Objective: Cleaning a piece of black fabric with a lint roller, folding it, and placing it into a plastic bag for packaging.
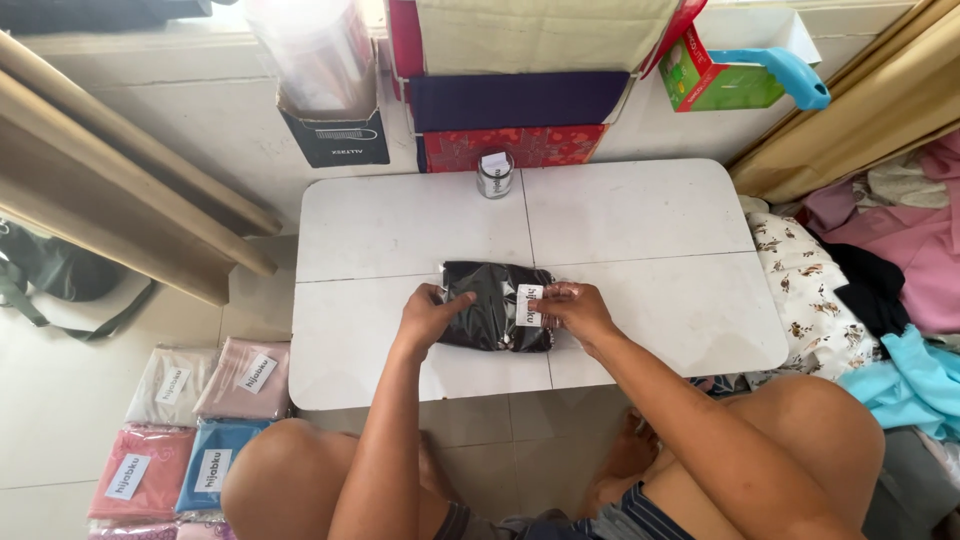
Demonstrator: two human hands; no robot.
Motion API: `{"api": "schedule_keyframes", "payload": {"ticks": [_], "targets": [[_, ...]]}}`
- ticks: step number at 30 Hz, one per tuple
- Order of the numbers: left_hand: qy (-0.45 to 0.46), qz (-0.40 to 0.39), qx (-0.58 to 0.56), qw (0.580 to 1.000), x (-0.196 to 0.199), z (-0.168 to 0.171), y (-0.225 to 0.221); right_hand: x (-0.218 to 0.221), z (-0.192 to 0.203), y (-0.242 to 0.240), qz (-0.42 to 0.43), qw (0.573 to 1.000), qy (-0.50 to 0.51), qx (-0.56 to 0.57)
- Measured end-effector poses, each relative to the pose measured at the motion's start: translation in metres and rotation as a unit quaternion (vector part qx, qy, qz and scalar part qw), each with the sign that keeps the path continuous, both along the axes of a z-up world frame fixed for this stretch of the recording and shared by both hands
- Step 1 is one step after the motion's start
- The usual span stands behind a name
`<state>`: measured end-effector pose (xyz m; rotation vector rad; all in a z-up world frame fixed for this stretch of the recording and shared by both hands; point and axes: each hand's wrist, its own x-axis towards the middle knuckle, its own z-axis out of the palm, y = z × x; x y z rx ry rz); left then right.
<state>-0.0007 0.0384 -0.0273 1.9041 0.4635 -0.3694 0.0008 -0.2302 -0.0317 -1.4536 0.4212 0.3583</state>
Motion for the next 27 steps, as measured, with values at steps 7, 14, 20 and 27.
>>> {"api": "schedule_keyframes", "payload": {"ticks": [7, 14, 20, 27], "targets": [[0.032, 0.01, -0.054, 0.998, -0.012, 0.033, -0.01, 0.002, -0.005, 0.001, 0.024, 1.0, -0.017, -0.007], [0.026, -0.009, -0.018, 0.999, -0.011, 0.036, -0.011, -0.003, -0.005, 0.005, 0.036, 0.996, -0.051, -0.065], [0.028, -0.014, -0.017, 0.999, -0.014, 0.044, -0.01, -0.003, -0.004, 0.009, 0.047, 0.994, -0.051, -0.087], [0.024, -0.02, 0.001, 1.0, -0.015, 0.049, -0.012, 0.001, -0.016, 0.009, 0.056, 0.991, -0.064, -0.107]]}}
